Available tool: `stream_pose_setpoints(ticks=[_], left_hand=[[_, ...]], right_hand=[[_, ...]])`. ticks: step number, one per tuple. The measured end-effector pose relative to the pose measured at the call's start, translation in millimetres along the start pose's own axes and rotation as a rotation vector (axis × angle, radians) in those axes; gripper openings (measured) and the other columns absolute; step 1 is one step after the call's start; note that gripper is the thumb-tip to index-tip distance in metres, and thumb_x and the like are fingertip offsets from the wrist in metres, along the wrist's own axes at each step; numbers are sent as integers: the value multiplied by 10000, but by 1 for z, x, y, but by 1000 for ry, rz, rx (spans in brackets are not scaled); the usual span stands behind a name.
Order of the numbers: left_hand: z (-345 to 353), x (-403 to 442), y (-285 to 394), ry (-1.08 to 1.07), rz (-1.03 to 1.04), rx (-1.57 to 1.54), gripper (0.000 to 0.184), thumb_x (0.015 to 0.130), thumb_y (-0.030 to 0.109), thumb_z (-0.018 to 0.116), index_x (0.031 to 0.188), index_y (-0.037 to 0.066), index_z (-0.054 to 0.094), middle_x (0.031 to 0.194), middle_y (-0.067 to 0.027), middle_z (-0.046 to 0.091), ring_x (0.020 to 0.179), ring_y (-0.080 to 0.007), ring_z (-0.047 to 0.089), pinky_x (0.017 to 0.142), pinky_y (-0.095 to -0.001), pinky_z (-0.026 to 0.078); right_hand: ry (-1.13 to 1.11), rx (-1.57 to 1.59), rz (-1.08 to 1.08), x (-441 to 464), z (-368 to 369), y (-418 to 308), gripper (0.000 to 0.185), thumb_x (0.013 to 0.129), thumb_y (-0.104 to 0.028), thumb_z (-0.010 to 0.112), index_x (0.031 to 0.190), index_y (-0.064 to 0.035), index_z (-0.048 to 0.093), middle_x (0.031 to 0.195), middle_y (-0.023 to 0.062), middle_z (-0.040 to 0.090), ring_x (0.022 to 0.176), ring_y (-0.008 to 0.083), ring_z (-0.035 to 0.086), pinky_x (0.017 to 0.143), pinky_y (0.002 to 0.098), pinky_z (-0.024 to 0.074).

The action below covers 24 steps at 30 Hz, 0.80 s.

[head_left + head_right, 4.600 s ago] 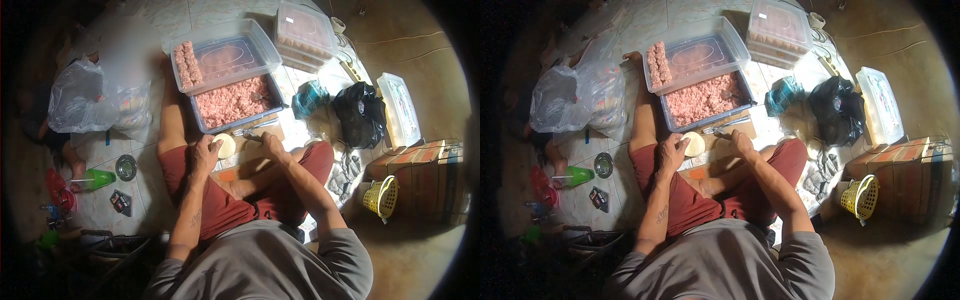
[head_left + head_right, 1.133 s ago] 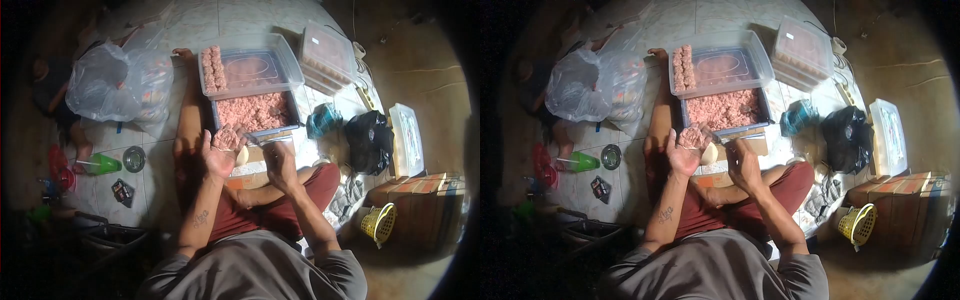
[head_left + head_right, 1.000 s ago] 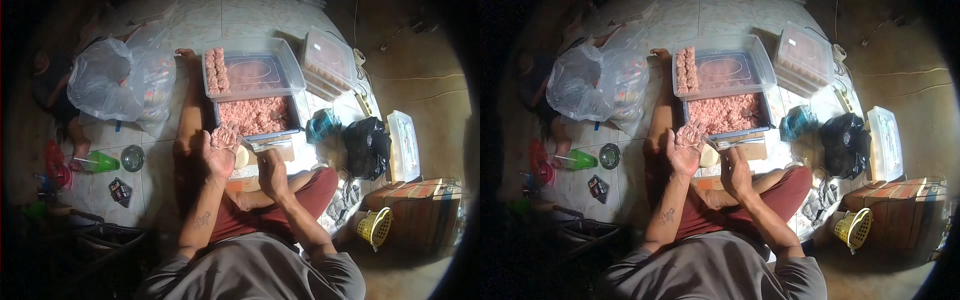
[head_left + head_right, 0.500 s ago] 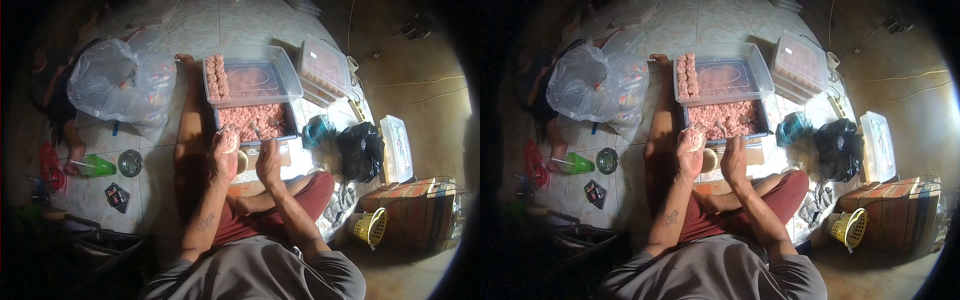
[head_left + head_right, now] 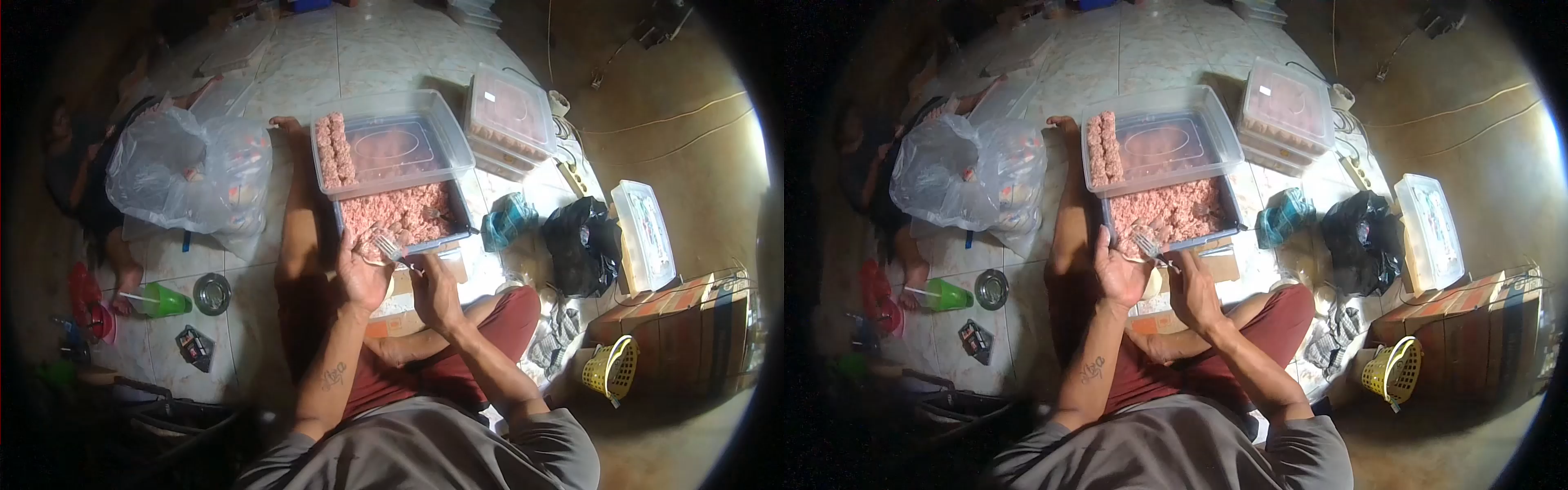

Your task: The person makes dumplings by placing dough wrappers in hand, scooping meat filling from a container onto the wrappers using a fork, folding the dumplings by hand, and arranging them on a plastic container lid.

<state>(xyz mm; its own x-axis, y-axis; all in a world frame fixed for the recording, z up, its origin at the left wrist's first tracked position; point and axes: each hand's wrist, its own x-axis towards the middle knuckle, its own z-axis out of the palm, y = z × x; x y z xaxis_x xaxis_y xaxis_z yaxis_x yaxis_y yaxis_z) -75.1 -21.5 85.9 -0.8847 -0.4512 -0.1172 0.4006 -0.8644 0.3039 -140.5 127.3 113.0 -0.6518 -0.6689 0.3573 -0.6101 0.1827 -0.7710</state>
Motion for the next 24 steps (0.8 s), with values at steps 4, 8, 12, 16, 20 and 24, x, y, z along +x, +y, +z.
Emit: stream_pose_setpoints(ticks=[4,8,12,16,20,24], left_hand=[[12,-3,16,4,42,-129,802,987,626,456,1488,0,434,1540,-249,438,1464,-417,351,1194,-643,231],[14,0,9,-107,-3,-207,848,980,643,438,1508,-19,411,1585,-250,376,1489,-417,314,1221,-623,156],[8,3,18,-83,58,-122,866,972,649,449,1528,-12,389,1592,-225,384,1496,-405,314,1223,-601,146],[-8,22,23,-3,109,11,845,962,660,466,1488,-1,447,1546,-196,461,1452,-357,395,1217,-542,202],[-18,21,26,57,158,139,835,958,678,468,1428,-12,492,1429,-209,553,1330,-348,510,1150,-490,357],[-22,15,5,109,107,96,809,966,696,451,1347,-13,532,1326,-218,596,1200,-366,584,1063,-506,459]], right_hand=[[122,15,-50,-2,-4,2,163,914,77,559,1067,39,602,974,249,605,842,450,608,705,481,491],[111,-116,26,1,17,29,146,938,39,524,1084,29,535,1000,281,560,873,504,572,730,547,459],[165,-239,123,8,14,56,191,955,10,531,1146,12,526,1021,290,595,896,506,590,726,547,468],[248,-187,47,32,3,56,215,932,3,554,1147,4,572,1010,286,651,864,470,634,738,522,499],[-109,-453,272,19,-20,53,158,899,27,585,1038,-2,652,954,253,676,827,473,642,727,480,518],[18,25,112,16,-8,-1,197,898,12,515,1057,-14,629,1001,272,636,976,487,607,791,527,491]])
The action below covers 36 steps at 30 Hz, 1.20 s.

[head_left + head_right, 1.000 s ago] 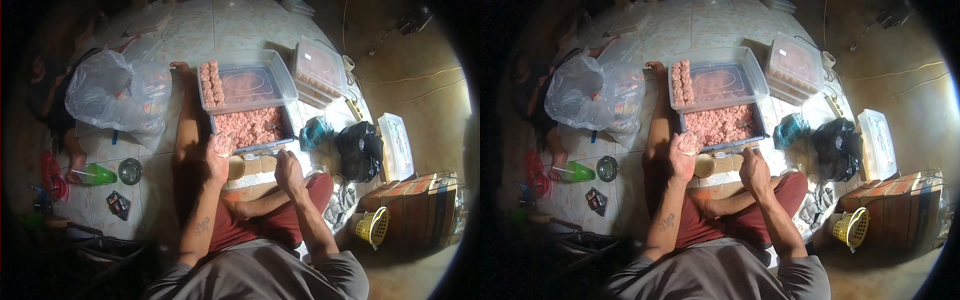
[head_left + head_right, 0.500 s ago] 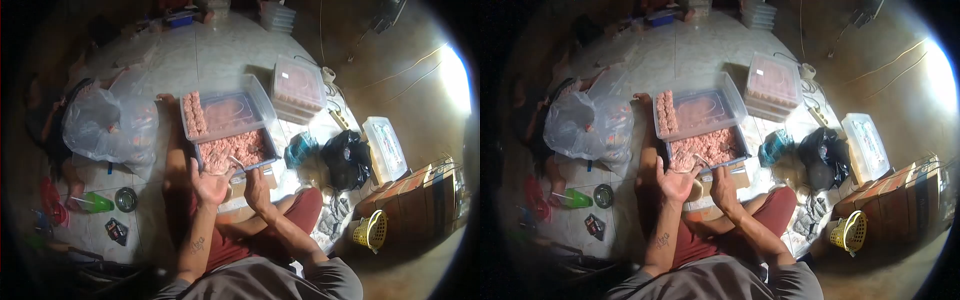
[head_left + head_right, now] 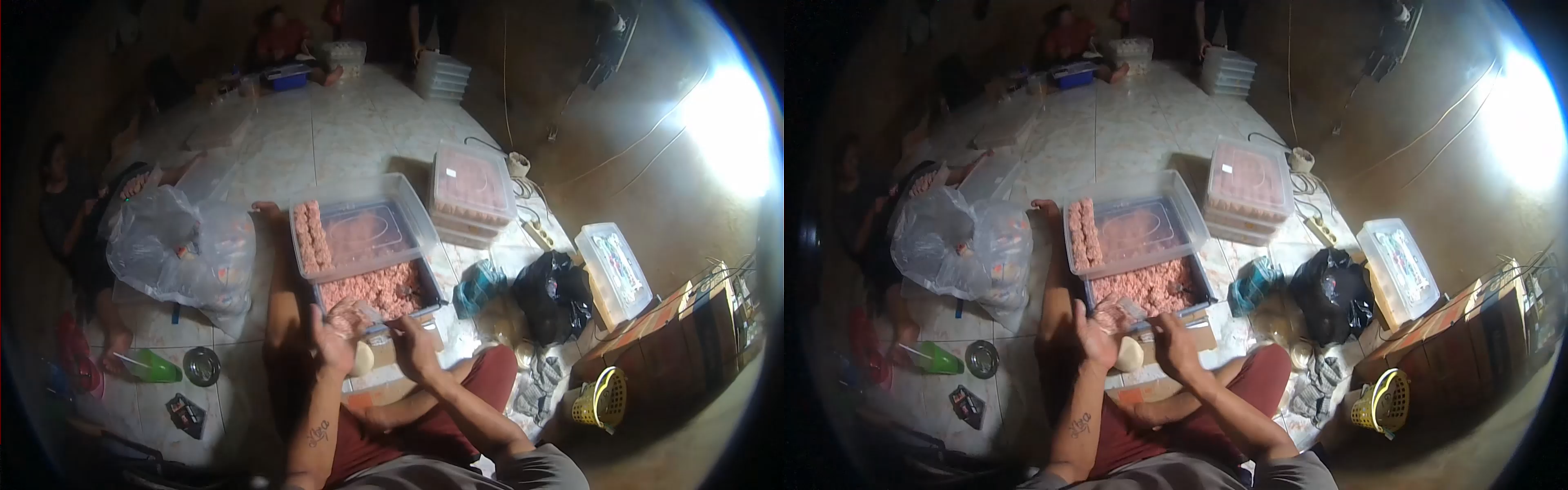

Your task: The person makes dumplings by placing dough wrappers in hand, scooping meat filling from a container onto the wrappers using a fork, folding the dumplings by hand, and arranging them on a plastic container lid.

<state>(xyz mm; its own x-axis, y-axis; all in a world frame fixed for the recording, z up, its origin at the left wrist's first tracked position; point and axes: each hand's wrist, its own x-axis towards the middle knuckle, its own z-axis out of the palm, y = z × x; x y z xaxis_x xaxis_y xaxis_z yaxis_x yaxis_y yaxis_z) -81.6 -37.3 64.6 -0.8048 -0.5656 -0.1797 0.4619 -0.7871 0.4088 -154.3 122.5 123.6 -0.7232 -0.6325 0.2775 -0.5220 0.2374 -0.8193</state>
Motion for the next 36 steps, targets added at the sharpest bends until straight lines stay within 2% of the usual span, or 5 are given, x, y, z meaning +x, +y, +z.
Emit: stream_pose_setpoints(ticks=[6,23,27,30,36], left_hand=[[-21,-6,-3,148,-63,-20,803,915,785,445,1107,15,567,1033,-157,618,957,-332,612,891,-485,515],[4,-28,14,92,-241,-12,918,928,757,463,1320,-68,558,1152,-213,699,1057,-318,684,995,-462,521],[-49,-8,12,52,-194,62,841,963,716,450,1355,-26,519,1141,-204,702,969,-297,701,887,-427,570],[-21,-15,22,23,-243,452,691,1000,655,460,1254,27,592,1029,-146,712,648,-166,643,575,-291,543],[-30,-9,37,-54,-370,416,766,987,702,424,1178,-7,644,1040,-154,718,880,-213,704,766,-336,585]], right_hand=[[-107,58,49,-15,1,-28,94,904,26,559,968,59,620,879,257,607,891,462,587,726,482,481],[-334,-144,-321,7,-1,33,128,917,-6,575,1023,-9,646,920,217,657,884,421,643,730,478,525],[-107,141,9,3,5,9,125,977,-117,648,1048,-13,652,785,94,613,683,157,558,615,340,458],[-142,113,93,6,6,3,124,980,-109,643,1066,-20,652,793,93,623,669,152,551,617,325,462],[-306,21,-106,18,-15,-14,88,936,-75,658,1002,-23,682,914,143,675,852,325,668,715,395,523]])
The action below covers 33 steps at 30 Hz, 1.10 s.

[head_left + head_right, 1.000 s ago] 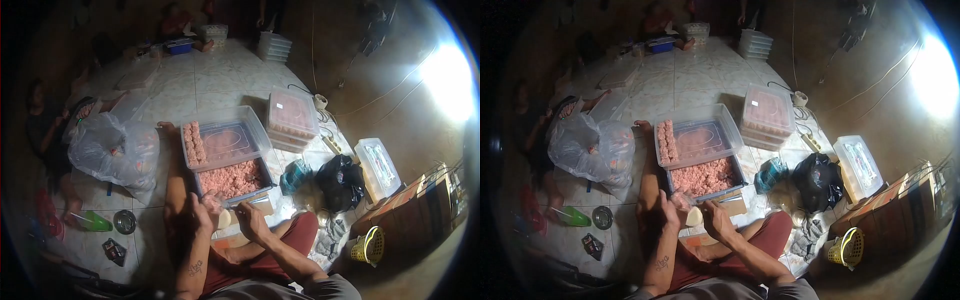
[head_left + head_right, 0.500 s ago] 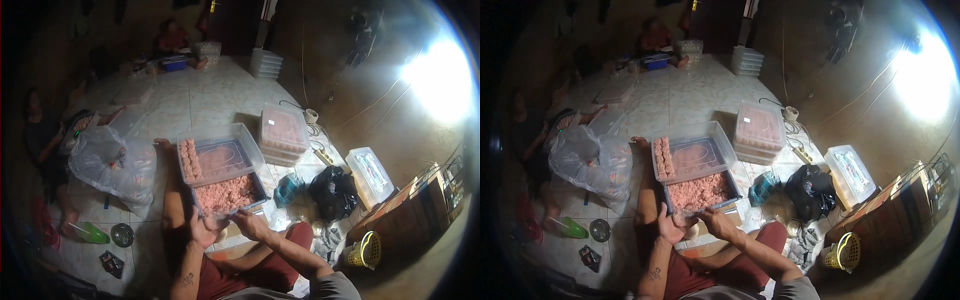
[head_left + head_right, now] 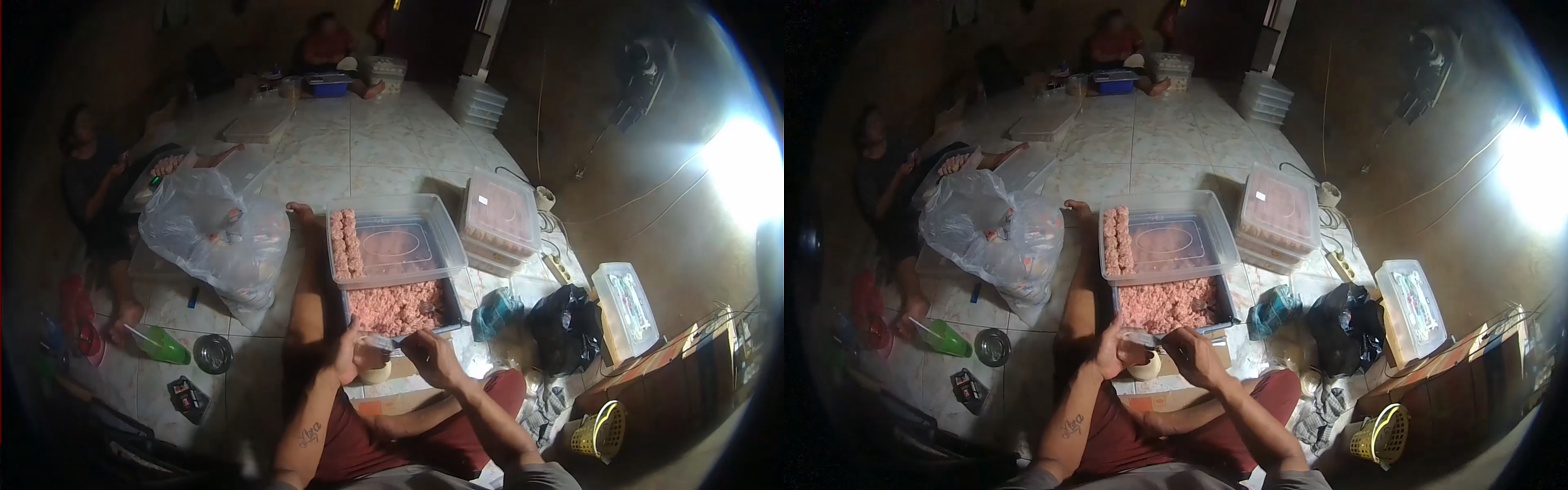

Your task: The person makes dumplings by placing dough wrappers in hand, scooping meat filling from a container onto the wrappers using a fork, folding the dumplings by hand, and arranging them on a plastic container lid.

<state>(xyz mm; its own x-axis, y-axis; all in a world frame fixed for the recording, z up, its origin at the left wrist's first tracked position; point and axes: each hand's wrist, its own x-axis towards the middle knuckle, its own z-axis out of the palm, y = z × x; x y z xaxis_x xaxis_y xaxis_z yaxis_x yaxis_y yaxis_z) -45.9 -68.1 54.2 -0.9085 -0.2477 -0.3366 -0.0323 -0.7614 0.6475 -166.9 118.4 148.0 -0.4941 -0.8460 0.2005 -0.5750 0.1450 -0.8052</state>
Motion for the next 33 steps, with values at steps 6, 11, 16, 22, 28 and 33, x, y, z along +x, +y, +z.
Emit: stream_pose_setpoints(ticks=[6,11,16,22,28,33], left_hand=[[9,-3,14,-358,-232,-83,969,946,789,358,1284,-90,587,1214,-230,681,1077,-307,691,982,-409,541],[21,-7,11,-352,-159,-126,978,944,785,374,1357,-87,534,1234,-206,679,1096,-291,688,968,-420,551],[12,-8,5,-210,-159,-81,900,964,744,408,1284,-80,578,1203,-200,692,1021,-272,713,935,-402,570],[14,11,-12,56,233,-250,814,944,739,471,1312,14,505,1272,-243,630,1136,-373,641,1035,-501,492],[11,18,-29,115,270,-453,732,954,681,524,1259,15,516,1254,-219,596,1037,-379,641,957,-517,524],[4,22,-36,181,266,-543,705,947,709,494,1232,67,554,1207,-171,634,950,-265,664,830,-441,556]], right_hand=[[-205,-355,-346,24,-30,7,99,886,-113,679,942,-46,725,904,91,692,930,308,651,754,423,518],[-141,-594,-394,21,-26,19,75,888,-133,678,918,-83,724,877,74,673,892,278,652,741,395,492],[-109,-436,-281,6,-7,18,86,885,-108,672,894,-24,690,833,107,660,859,331,644,723,444,512],[164,-174,-12,-10,33,16,52,915,-35,620,931,14,609,870,237,639,835,460,621,707,508,497],[184,-142,-23,-12,34,-5,89,907,-57,622,889,25,590,822,267,616,806,471,618,689,510,482],[30,-197,10,-10,23,8,173,950,-130,637,894,28,594,800,229,635,754,395,646,662,475,469]])
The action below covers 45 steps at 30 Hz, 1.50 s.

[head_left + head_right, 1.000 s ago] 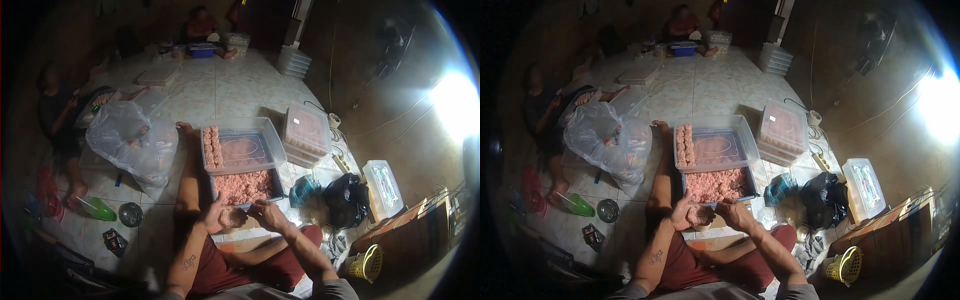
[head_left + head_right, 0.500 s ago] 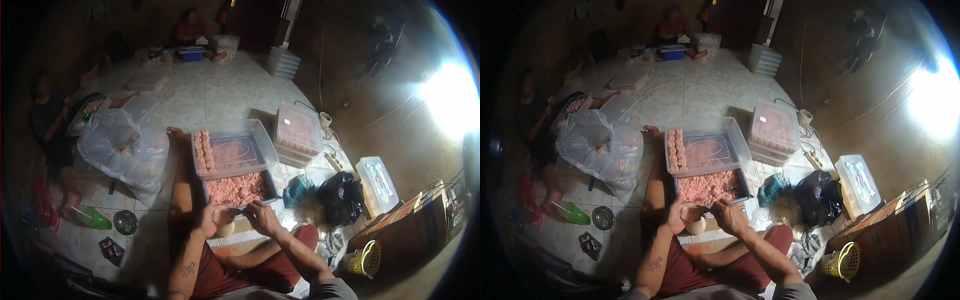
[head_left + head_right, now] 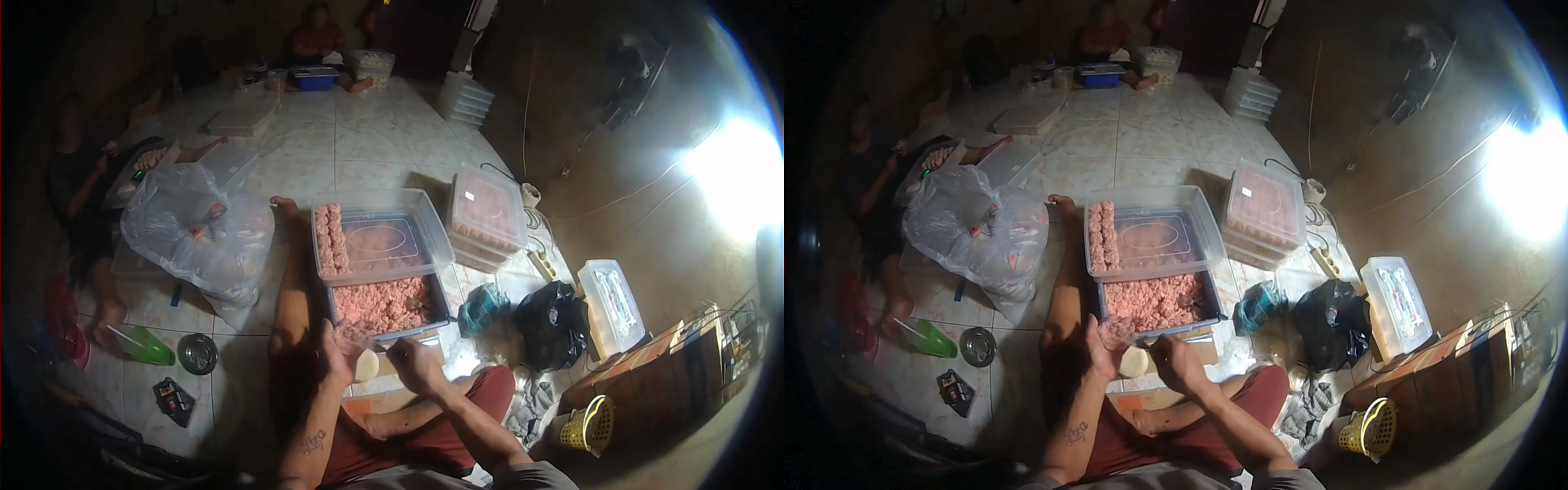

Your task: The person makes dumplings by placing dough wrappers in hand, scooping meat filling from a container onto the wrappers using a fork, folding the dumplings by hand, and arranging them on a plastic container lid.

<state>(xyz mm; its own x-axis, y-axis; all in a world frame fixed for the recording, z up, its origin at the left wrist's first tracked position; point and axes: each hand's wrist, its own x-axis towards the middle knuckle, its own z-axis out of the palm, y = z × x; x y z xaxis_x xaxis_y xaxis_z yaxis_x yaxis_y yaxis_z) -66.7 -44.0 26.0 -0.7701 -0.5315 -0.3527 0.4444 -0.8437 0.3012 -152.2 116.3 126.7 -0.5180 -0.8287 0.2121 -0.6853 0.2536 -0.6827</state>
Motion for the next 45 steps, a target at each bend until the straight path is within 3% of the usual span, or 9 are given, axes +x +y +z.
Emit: stream_pose_setpoints(ticks=[9,12,13,16,25,34,39,42,45], left_hand=[[57,-32,60,-560,-501,510,842,985,728,362,1501,63,370,1254,-129,627,1001,-261,689,823,-407,623],[33,-23,47,-912,395,1424,550,1051,392,557,1434,9,465,1237,-107,646,1030,-224,680,909,-340,573],[35,-29,32,-712,-4,931,428,977,142,661,1367,15,538,1227,-89,659,1028,-200,676,891,-348,572],[74,-43,38,-627,455,1855,306,853,44,763,1146,25,676,1056,-102,721,984,-219,696,856,-323,568],[47,-1,17,-528,1311,1746,140,870,115,743,982,39,708,889,-106,695,790,-277,675,717,-396,542],[33,1,-1,-373,614,1241,306,817,234,844,955,25,667,886,-99,684,833,-262,674,777,-389,540],[51,-18,9,-509,900,1600,438,712,301,937,907,30,654,846,-107,683,779,-257,669,711,-376,546],[69,-30,17,-172,857,1363,459,701,325,948,896,33,653,805,-117,683,732,-277,657,689,-396,545],[64,-15,41,-692,1045,1504,239,773,119,829,767,15,613,786,-86,659,731,-255,635,669,-369,523]], right_hand=[[-280,967,432,25,-10,-9,204,970,-248,721,1056,-66,691,786,-47,598,708,60,537,590,248,411],[-234,944,408,32,-15,-24,199,978,-230,710,1057,-48,698,774,-25,615,696,67,539,579,263,414],[-198,870,335,33,-12,-25,206,988,-225,695,1064,-33,702,771,-11,616,687,75,530,567,269,402],[111,302,67,33,-15,-22,223,994,-221,682,1031,-1,682,777,6,617,668,93,506,575,279,402],[13,1050,378,-22,8,25,195,1056,-250,590,997,-79,662,762,-86,469,648,22,384,564,203,306],[12,967,313,-19,9,42,209,1063,-230,573,1092,-49,671,804,-77,516,715,33,435,621,211,350],[24,80,5,-14,-6,43,174,1009,-120,541,1130,-55,647,970,228,618,943,443,591,766,479,499],[98,367,105,-15,-7,52,212,1049,-130,518,1151,-9,658,810,72,546,754,194,560,672,332,453],[-87,857,437,-29,-11,45,229,1070,-150,526,1190,-25,675,800,-34,482,729,60,425,638,227,366]])
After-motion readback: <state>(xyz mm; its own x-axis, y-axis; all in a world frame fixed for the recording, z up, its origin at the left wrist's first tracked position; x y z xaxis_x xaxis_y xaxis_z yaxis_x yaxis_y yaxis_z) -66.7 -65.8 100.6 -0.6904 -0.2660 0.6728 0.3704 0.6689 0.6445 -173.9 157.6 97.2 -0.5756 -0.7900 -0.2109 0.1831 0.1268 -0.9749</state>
